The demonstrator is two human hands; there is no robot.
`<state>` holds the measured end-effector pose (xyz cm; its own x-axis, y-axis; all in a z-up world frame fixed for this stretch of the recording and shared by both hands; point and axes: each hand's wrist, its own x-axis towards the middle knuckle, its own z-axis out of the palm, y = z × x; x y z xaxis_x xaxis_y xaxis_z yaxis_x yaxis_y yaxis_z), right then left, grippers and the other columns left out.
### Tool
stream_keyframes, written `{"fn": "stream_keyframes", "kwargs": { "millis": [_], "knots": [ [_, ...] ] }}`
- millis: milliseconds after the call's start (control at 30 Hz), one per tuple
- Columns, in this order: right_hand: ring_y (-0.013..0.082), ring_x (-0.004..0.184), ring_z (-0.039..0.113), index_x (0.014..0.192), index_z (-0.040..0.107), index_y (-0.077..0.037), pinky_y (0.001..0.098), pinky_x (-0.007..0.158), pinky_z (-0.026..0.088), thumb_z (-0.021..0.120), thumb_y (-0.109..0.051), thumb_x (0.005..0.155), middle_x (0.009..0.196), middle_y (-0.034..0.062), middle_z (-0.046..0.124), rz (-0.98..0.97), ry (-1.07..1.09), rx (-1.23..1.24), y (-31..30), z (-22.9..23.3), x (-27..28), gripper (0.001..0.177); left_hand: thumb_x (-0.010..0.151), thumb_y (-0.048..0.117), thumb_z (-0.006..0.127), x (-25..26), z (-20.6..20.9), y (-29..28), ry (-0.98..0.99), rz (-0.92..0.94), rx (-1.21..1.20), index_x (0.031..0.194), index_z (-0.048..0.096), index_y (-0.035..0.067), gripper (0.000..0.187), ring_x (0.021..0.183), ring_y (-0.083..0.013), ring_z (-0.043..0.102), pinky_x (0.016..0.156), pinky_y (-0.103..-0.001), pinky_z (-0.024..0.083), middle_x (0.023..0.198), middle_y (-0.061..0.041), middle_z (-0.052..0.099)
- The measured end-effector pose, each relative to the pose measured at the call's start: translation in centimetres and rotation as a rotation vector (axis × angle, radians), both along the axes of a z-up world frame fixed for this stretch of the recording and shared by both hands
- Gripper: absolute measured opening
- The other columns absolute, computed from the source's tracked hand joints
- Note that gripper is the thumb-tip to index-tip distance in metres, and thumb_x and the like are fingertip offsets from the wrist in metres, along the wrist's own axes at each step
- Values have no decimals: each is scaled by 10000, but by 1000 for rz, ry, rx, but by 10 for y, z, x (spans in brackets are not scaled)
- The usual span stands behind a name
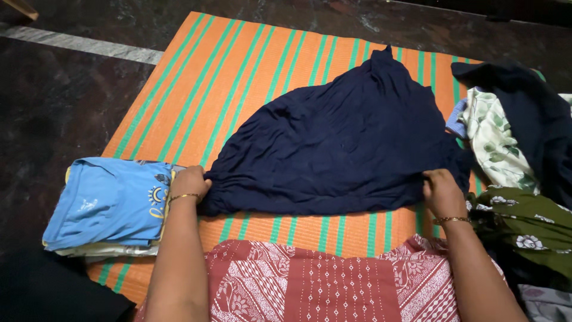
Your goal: The person folds a light blue t-shirt and places it on a stack, then unfolds and refolds a dark blue long-sleeved shirt on a striped mat. The person smooths and aligns the garment before folding it into a compact shape.
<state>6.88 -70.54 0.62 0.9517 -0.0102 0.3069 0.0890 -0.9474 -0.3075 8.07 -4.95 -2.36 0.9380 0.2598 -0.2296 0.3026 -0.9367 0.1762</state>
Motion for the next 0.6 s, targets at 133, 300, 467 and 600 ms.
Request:
{"fn": "stream_keyframes", "kwargs": {
  "millis": [133,300,467,600],
  "knots": [
    [363,1024,682,1137,726,-95,448,901,553,651,-147,935,1211,122,675,-3,41,-21,6,5,-2,221,793,297,812,-1,0,-1,22,23,-89,1152,718,82,429,1169,-357,649,1017,-453,512,1235,-176,690],
    [357,1007,688,1135,728,-89,445,881,556,662,-159,921,1194,123,676,13,69,-2,8,11,-4,235,753,273,854,0,-10,-1,-9,-109,-35,1102,723,66,427,1148,-378,634,996,-460,510,1188,-188,677],
    [342,973,695,1119,737,-88,433,868,562,668,-171,922,1154,125,690,37,83,-2,6,11,-5,224,704,204,849,3,-15,3,-120,-67,-210,905,698,2,323,1024,-375,672,912,-439,545,1043,-217,691],
    [328,971,702,1074,736,-85,422,856,566,692,-179,910,1108,119,705,50,45,64,4,10,-7,193,658,177,828,4,-14,8,-371,-6,-393,825,644,-1,306,899,-353,660,814,-426,533,914,-203,686]
  ]
}}
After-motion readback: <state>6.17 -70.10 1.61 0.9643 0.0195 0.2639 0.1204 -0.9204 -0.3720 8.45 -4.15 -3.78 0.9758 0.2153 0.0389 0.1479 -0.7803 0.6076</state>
